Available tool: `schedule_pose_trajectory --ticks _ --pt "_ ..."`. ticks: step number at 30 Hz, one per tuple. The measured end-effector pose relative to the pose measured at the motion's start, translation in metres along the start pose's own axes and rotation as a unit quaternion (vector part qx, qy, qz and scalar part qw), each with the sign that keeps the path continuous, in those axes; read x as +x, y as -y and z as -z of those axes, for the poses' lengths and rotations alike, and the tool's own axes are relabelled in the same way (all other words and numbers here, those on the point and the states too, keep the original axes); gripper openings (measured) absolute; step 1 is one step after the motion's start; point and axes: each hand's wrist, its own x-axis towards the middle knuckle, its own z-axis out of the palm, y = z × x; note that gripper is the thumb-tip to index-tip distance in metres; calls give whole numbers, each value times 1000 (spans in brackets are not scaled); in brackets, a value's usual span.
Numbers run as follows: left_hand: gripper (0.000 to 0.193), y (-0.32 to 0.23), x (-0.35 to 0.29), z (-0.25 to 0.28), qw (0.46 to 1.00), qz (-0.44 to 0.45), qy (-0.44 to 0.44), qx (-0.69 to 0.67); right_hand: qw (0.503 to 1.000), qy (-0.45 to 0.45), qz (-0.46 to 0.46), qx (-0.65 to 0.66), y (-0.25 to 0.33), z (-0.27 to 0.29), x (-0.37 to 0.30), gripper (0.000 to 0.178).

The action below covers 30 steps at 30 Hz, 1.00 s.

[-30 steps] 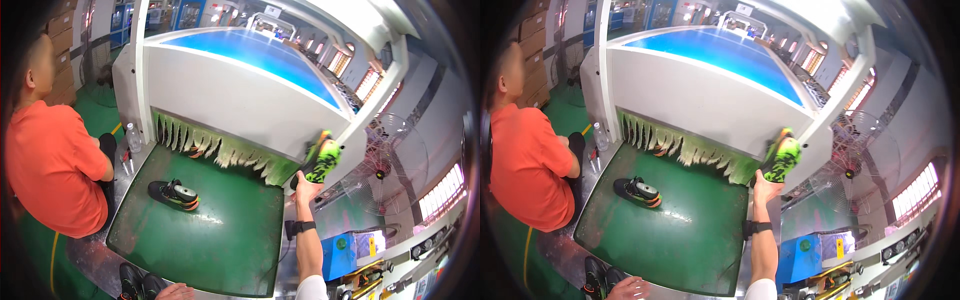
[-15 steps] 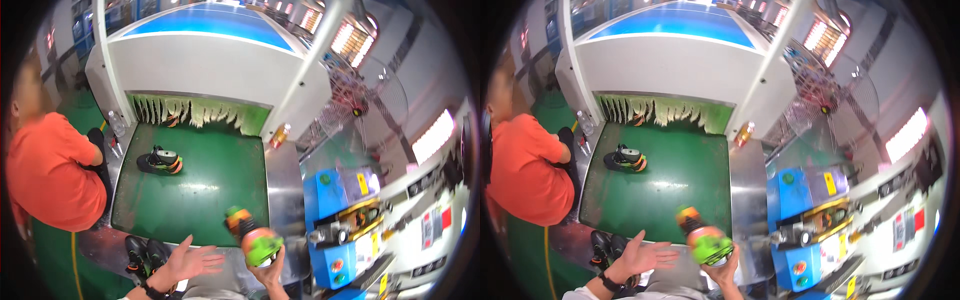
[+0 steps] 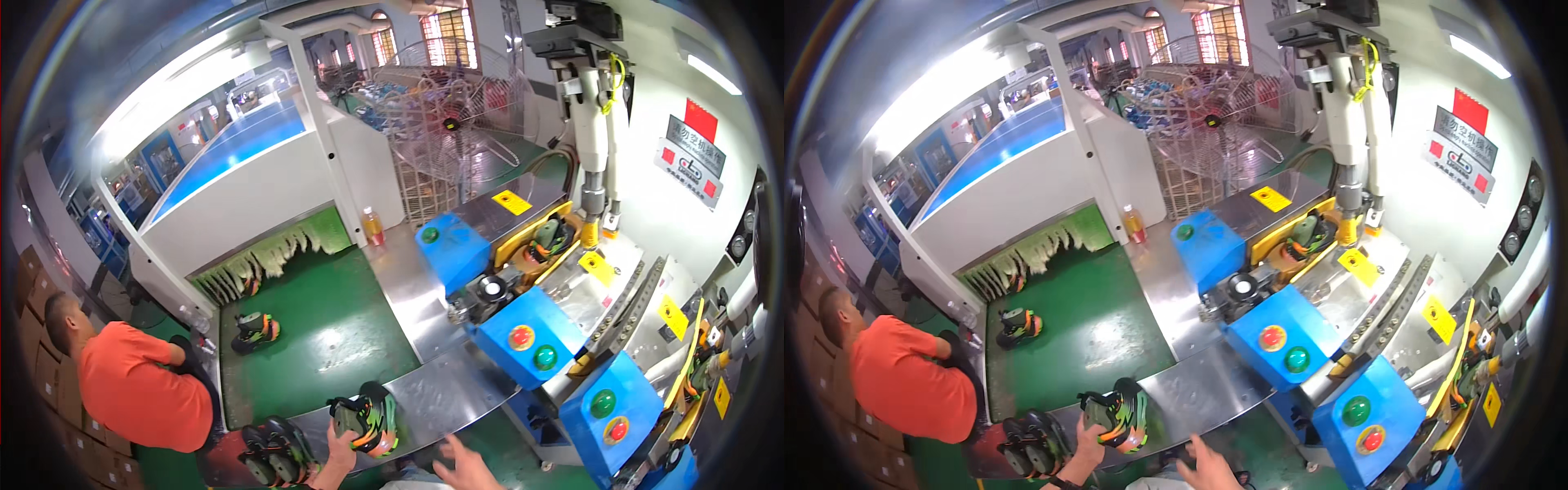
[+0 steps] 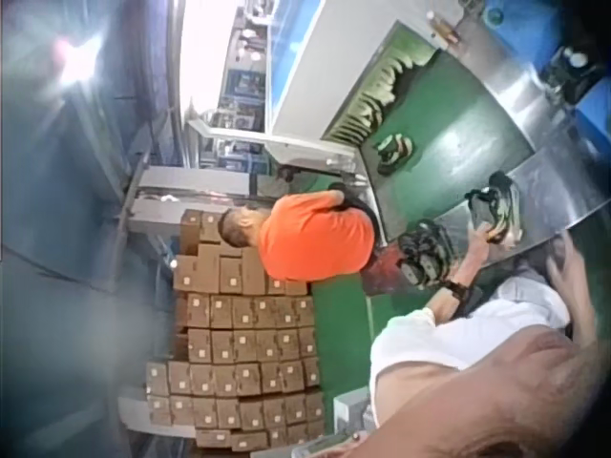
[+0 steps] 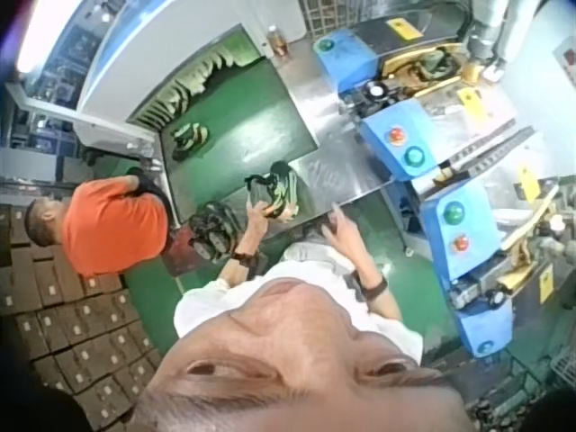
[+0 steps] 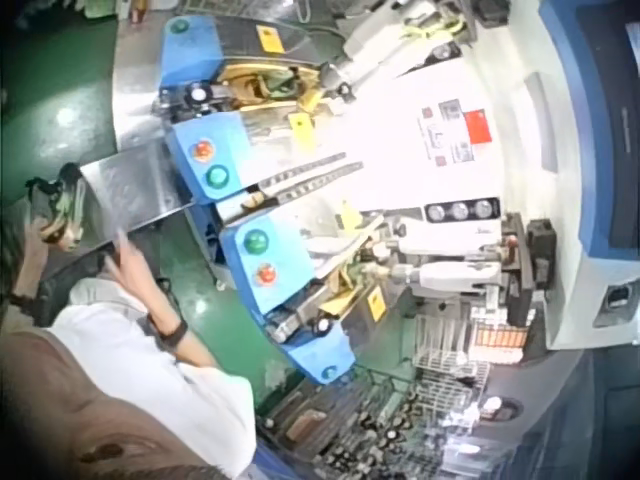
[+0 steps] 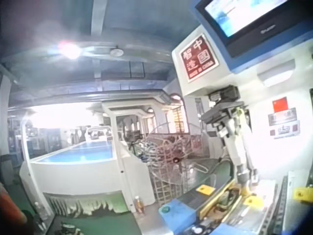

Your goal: Placing shoes into an industrial press machine for sole bonding.

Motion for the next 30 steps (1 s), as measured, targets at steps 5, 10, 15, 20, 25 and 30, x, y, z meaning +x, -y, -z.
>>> schedule_pose_trajectory --ticks 5,10,15,20,25,30 --pt "94 75 -28 -1 888 -117 -6 444 994 33 -106 -25 12 79 -63 54" --pt "91 25 -24 -39 897 -36 20 440 992 22 -64 -104 -30 100 -72 56" --pt "87 -51 17 -106 892 -267 13 365 992 38 -73 -94 -69 93 -69 53" --pt "86 -98 119 -328 776 -379 281 420 987 -28 -143 -72 -76 92 -73 50" --pt "102 -51 238 -564 778 -192 393 451 967 -199 -160 -25 -113 44 -73 44" --pt "44 -6 300 -649 708 -189 544 408 881 -252 -341 208 -89 33 -81 47"
